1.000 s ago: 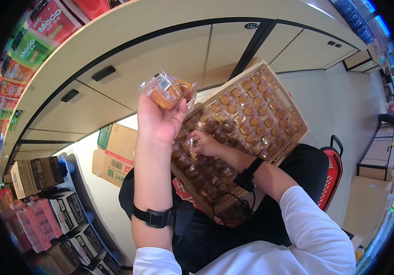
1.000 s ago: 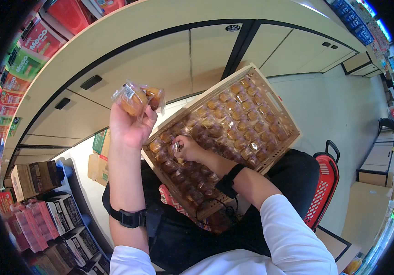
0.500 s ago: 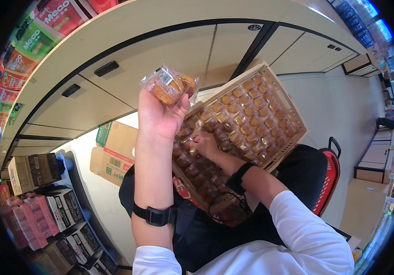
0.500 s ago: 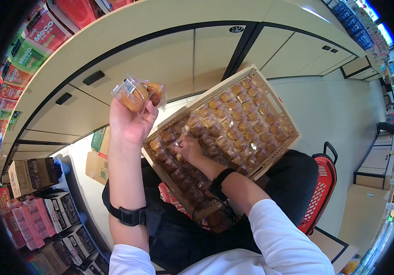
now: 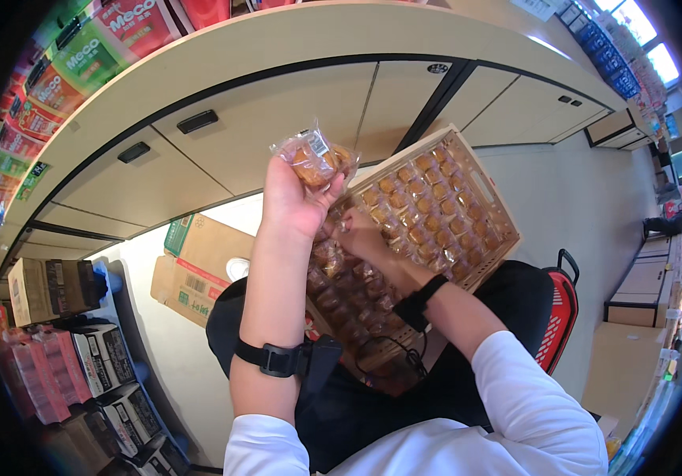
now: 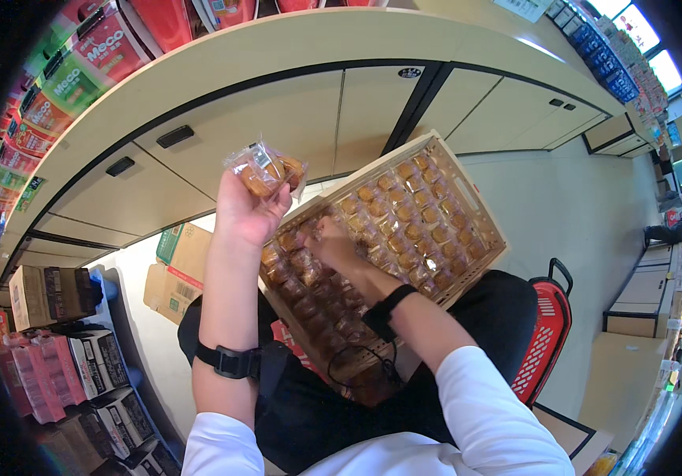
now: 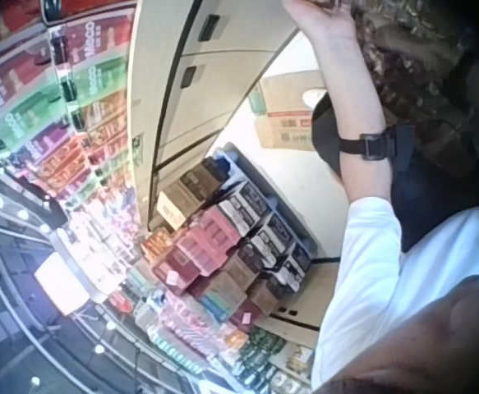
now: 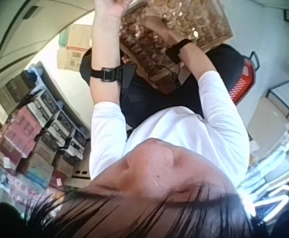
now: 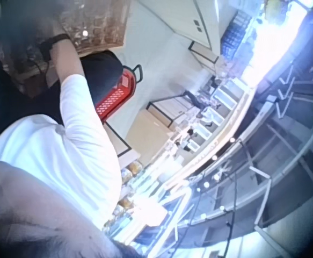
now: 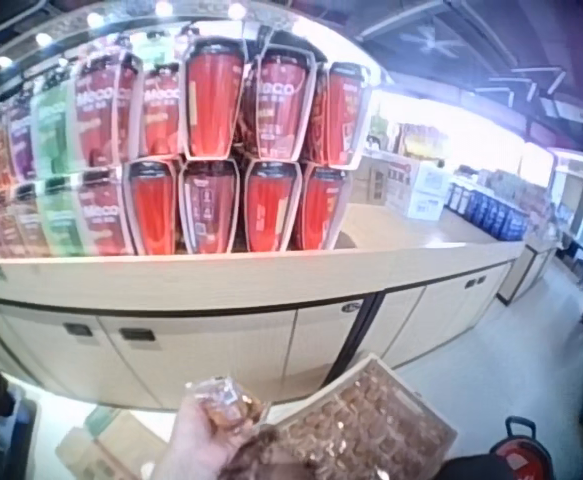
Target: Transferring small packaged bakery items from a wooden crate into a shopping basket.
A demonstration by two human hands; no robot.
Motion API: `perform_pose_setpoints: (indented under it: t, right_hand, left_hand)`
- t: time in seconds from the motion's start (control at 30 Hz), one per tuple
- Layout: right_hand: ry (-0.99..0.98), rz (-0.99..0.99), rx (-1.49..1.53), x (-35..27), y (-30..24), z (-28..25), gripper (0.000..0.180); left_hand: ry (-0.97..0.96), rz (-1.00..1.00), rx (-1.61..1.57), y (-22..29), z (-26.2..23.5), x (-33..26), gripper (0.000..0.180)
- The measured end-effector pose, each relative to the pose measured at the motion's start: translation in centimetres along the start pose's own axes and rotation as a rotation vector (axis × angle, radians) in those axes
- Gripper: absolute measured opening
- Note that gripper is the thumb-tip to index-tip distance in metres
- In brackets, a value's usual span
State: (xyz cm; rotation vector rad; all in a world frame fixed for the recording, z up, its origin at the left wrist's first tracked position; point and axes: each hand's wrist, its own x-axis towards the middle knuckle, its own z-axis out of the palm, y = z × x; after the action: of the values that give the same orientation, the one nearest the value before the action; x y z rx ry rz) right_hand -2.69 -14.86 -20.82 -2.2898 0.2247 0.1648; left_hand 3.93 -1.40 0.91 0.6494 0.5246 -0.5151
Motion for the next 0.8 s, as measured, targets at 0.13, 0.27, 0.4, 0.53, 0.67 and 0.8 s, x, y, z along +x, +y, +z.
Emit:
perform_pose_setpoints:
  t: [0.13,0.27,0.4,0.53,0.67,0.8]
  right_hand:
    - [-0.313,0.076,0.58,0.2,-4.9,-6.8,0.036]
    - [-0.233,0.201,0.735,-3.0,-9.2,-14.7,0.036]
    - [-0.15,0.069,0.941,-5.5,-10.3,-17.2,0.043]
    - [-0.322,0.151,1.059,-6.3,-9.1,-17.9,0.054]
    - [-0.425,0.291,1.245,-6.0,-8.7,-18.5,0.068]
    - [-0.437,0.451,1.322,-5.1,-7.0,-18.6,0.059]
  left_hand:
    - [-0.041,-0.017,0.028,-0.4,-1.0,-0.2,0.034]
    - [-0.041,-0.08,0.155,-2.0,0.2,-0.4,0.032]
    - [-0.169,-0.119,0.253,-3.9,0.6,-0.7,0.031]
    - [-0.158,0.005,0.578,-5.7,1.5,-0.4,0.026]
    - [-0.227,0.099,0.784,-6.3,1.4,0.4,0.023]
    - [-0.172,0.311,0.882,-6.7,0.5,1.4,0.023]
